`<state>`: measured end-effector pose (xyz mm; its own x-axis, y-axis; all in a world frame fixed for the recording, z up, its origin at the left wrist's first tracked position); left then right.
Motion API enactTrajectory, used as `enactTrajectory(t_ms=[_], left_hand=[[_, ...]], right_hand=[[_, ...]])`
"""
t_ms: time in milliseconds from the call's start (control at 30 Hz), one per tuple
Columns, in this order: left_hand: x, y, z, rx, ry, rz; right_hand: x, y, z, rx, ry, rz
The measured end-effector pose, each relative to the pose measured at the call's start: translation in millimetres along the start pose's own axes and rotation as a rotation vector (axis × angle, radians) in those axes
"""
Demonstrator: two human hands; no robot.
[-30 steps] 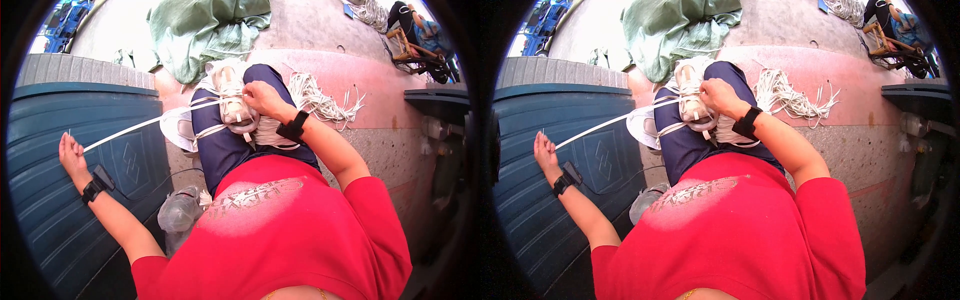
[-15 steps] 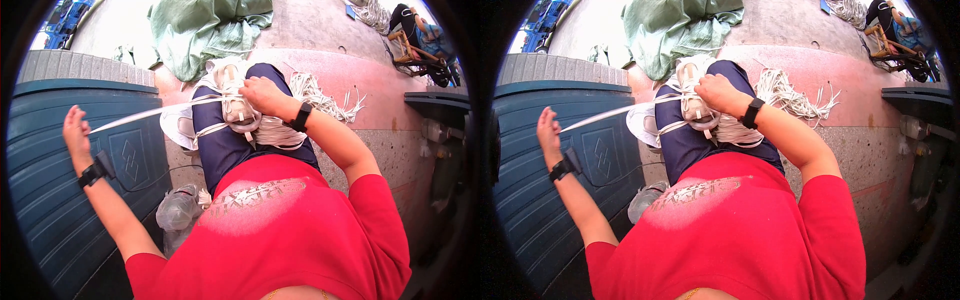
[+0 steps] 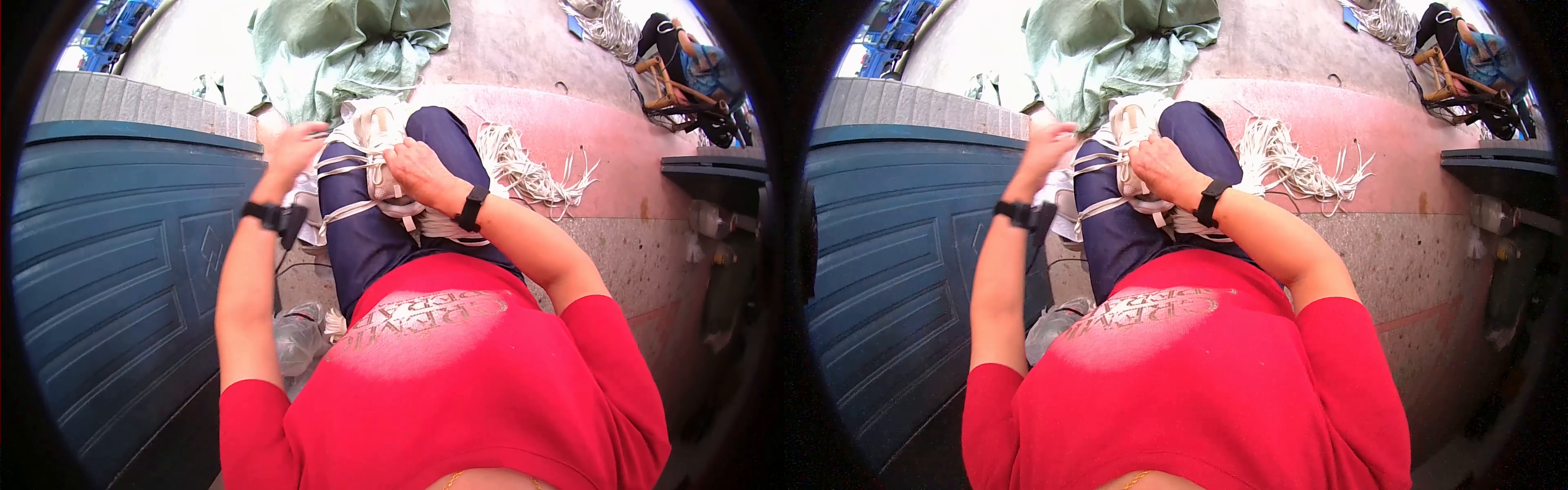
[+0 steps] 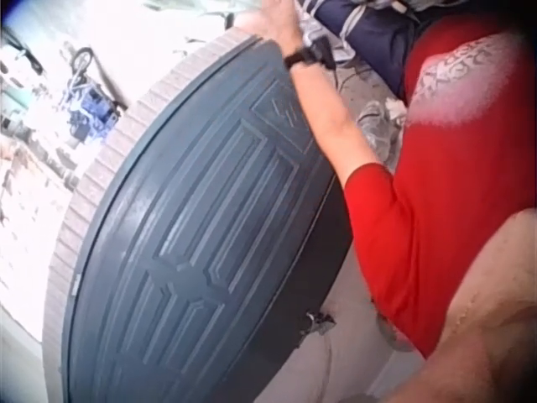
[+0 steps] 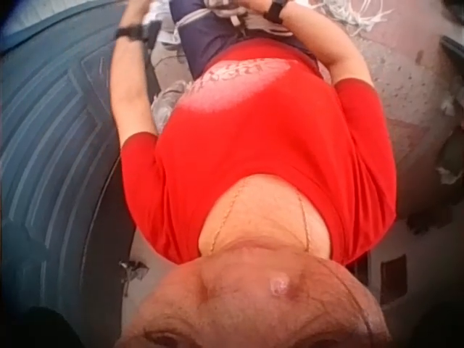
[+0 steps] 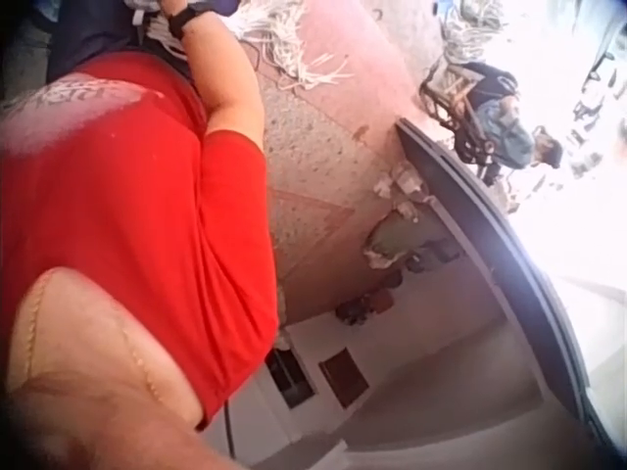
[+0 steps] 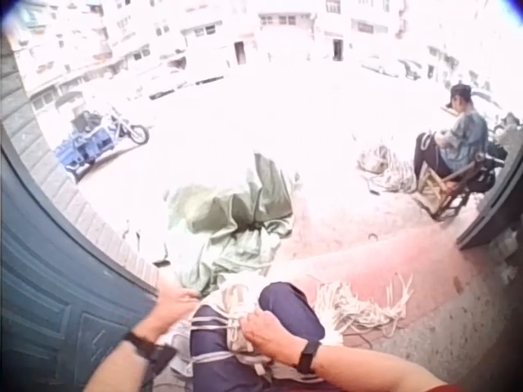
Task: Threading and organizing long white shoelaces into a white shoe.
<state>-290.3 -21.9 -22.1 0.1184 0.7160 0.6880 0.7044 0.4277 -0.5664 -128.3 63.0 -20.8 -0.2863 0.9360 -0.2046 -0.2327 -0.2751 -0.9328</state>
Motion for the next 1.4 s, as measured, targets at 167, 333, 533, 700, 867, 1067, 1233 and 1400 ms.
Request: enactTrajectory(t_ms=[167,333,533,700,867,1067,1233,1400], left_hand=[[29,79,16,-0.234,0.134,0.375],[42,90,8,-0.305,0.228,0.652],[69,94,-19,0.102,0.519,1.034],[52,63,-16,0.289,0.284,0.953],[25,68,-23,0.309,0.034,0.587],[10,38,-14,0.141,-0.061,0.359],[-24,-80,-13,-0.125,-0.270,-0.536],[-43,-220,-45,0.164,-0.189,-0.789]], right_hand=[[5,-3,-8,-0.102,0.106,0.003],[31,-6,-29,-0.276,0.321,0.106],[58,-18,-61,-0.226,0.507,0.578],[99,-74,-120,0.868,0.614,2.014],[167,-168,-211,1.446,0.181,2.121],[184,-208,-274,1.663,0.099,2.019],[189,-154,-290,1.663,0.336,2.060],[202,-128,-348,1.559,0.760,1.941]])
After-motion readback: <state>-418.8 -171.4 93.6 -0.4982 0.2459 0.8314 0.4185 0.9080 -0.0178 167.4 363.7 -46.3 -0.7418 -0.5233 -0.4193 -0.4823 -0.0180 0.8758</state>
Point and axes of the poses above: each hand's wrist, its own z-axis towards the middle knuckle, its own y-axis out of the palm, x = y × z, the point moved 9 cm from there along z, towards the middle knuckle, and after that the axes turned 13 degrees about -y, right-handed, at the moved point
